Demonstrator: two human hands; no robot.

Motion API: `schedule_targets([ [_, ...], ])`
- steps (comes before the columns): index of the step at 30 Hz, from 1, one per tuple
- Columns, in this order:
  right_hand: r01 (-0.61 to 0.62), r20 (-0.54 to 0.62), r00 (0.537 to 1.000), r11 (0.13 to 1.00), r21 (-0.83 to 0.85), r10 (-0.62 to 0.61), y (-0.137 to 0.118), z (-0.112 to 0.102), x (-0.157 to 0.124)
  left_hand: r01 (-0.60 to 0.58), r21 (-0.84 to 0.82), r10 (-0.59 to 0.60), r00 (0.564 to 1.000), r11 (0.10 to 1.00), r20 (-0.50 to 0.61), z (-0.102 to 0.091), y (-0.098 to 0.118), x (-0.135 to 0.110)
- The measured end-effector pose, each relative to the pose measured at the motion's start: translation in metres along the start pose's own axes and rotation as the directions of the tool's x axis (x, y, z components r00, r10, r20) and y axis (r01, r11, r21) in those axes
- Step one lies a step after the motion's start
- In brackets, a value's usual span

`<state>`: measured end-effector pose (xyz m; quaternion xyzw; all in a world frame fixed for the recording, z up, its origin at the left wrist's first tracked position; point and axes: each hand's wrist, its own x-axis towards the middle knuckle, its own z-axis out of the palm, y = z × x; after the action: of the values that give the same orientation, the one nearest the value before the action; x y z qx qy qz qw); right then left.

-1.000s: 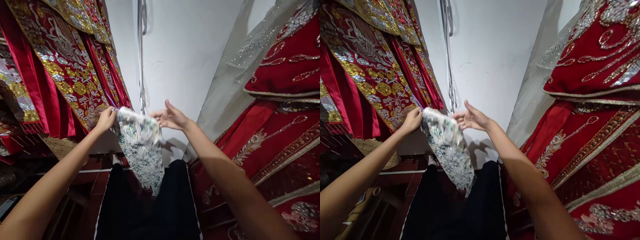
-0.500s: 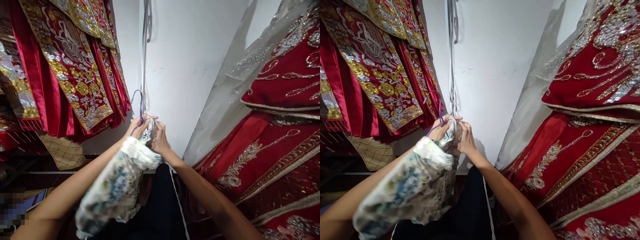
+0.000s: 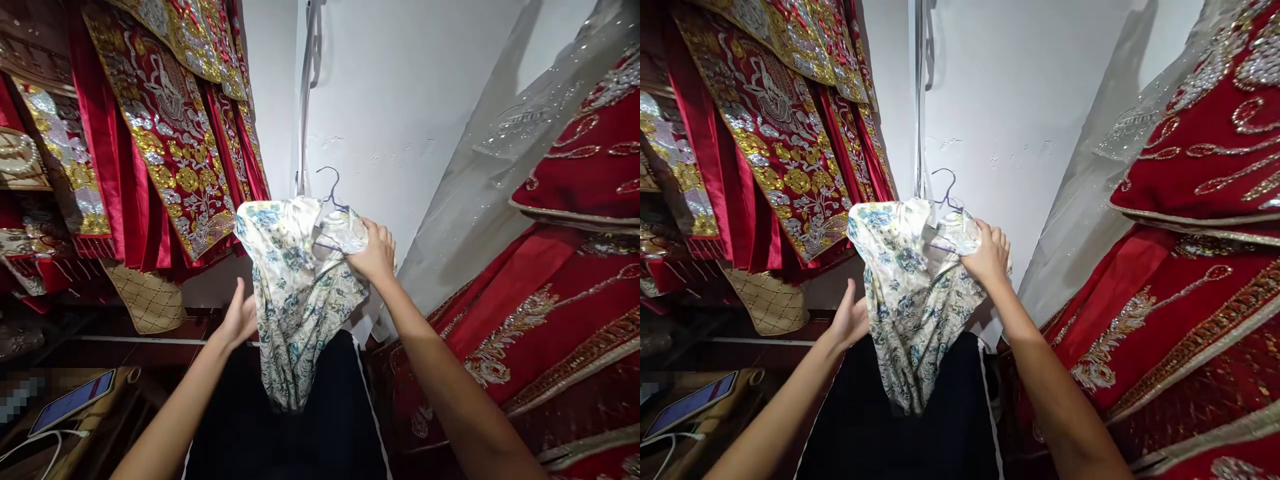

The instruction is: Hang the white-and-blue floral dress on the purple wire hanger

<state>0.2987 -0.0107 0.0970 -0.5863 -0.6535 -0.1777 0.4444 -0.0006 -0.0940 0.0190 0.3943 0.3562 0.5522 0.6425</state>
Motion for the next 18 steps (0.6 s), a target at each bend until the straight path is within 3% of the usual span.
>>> schedule_targets([
  [6,0.069,0.118,0.991,0.998,-0.007,-0.067,-0.047,0.006,0.036,-0.050,0.048,0.060,0.965,0.998,-0.255,-0.013,-0.028,0.019],
  [10,0.161,0.160,0.972,0.985,0.070,-0.170,-0.046,0.001,0.015,-0.062,0.065,0.082,0.932,0.996,-0.354,-0.020,-0.053,0.025],
  [12,0.151,0.095,0.982,0.978,0.146,-0.166,-0.044,0.000,-0.012,-0.029,0.034,0.039,0.925,0.999,-0.379,-0.023,-0.076,0.023],
  [15,-0.027,-0.016,0.999,0.917,0.397,0.037,-0.055,0.013,-0.072,0.122,0.000,-0.106,0.865,0.992,-0.490,-0.020,-0.108,0.018],
  [17,-0.246,0.058,0.963,0.770,0.589,0.263,-0.070,0.032,-0.117,0.203,-0.017,-0.180,0.824,0.979,-0.537,-0.012,-0.120,0.014],
  [18,-0.367,0.131,0.918,0.673,0.642,0.375,-0.077,0.042,-0.139,0.204,-0.027,-0.187,0.829,0.979,-0.527,-0.008,-0.123,0.011],
])
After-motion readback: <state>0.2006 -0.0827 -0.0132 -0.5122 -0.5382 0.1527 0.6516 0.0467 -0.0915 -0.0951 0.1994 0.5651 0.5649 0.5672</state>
